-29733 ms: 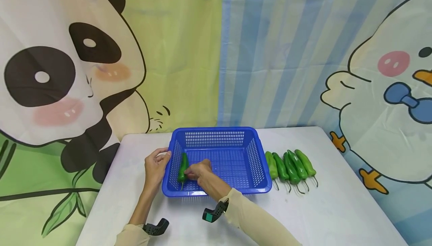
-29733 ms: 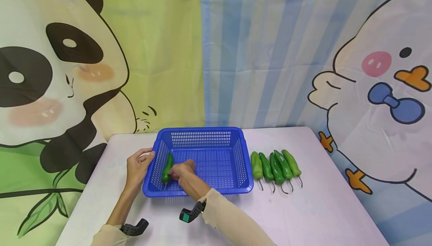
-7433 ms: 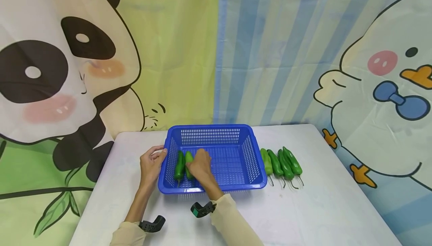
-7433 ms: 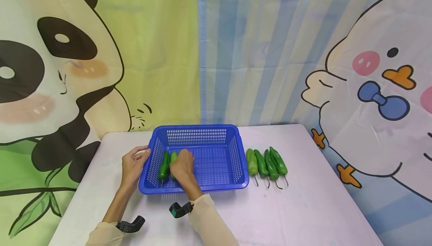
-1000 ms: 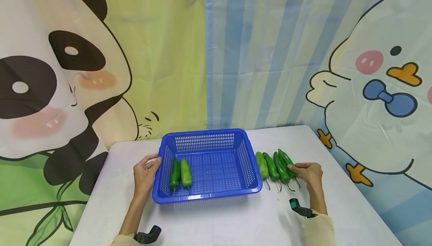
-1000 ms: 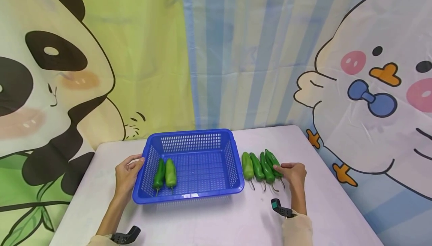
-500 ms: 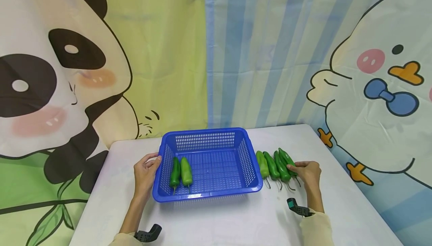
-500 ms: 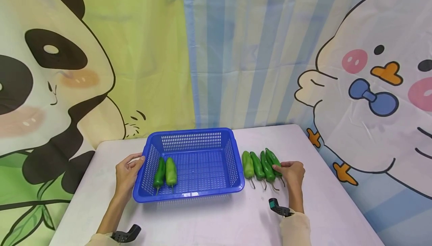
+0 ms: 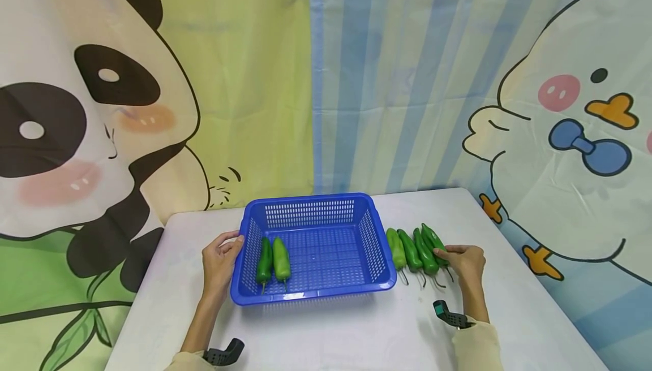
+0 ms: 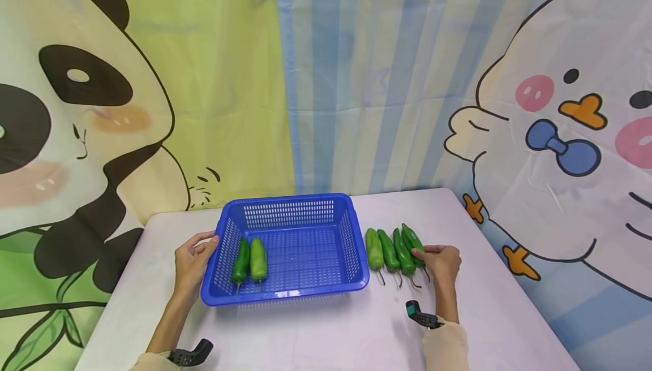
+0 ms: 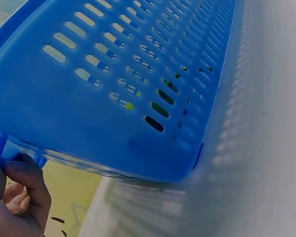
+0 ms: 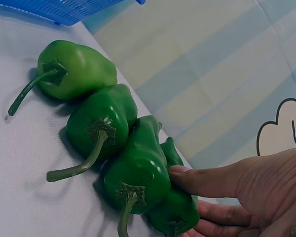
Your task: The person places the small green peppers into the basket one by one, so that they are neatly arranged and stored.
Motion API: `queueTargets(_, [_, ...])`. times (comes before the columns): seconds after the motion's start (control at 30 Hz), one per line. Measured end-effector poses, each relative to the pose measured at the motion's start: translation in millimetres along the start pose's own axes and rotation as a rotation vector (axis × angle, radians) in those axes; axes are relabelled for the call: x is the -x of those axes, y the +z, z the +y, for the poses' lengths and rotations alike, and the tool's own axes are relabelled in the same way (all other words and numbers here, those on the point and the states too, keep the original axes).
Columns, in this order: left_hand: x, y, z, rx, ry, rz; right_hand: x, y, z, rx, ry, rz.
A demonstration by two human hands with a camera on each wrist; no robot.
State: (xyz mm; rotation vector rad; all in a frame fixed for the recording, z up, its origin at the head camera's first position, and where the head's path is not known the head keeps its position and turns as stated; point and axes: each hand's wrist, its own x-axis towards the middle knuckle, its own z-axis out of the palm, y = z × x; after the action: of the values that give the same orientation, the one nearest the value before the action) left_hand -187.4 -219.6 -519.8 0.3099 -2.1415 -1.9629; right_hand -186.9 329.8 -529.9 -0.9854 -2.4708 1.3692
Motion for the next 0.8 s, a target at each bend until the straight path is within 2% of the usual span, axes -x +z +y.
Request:
queueTargets(0.27, [0.0,-0.4,0.8,0.006,-0.016,0.001,-2.0,-3.7,1.2,-0.052,0.041,-0.026])
queueTargets(0.8, [-0.6,0.3,-0.1,-0.003,-0.02,-0.004,-1.5,-10.0,2.4,-0.102,0.078,0.001])
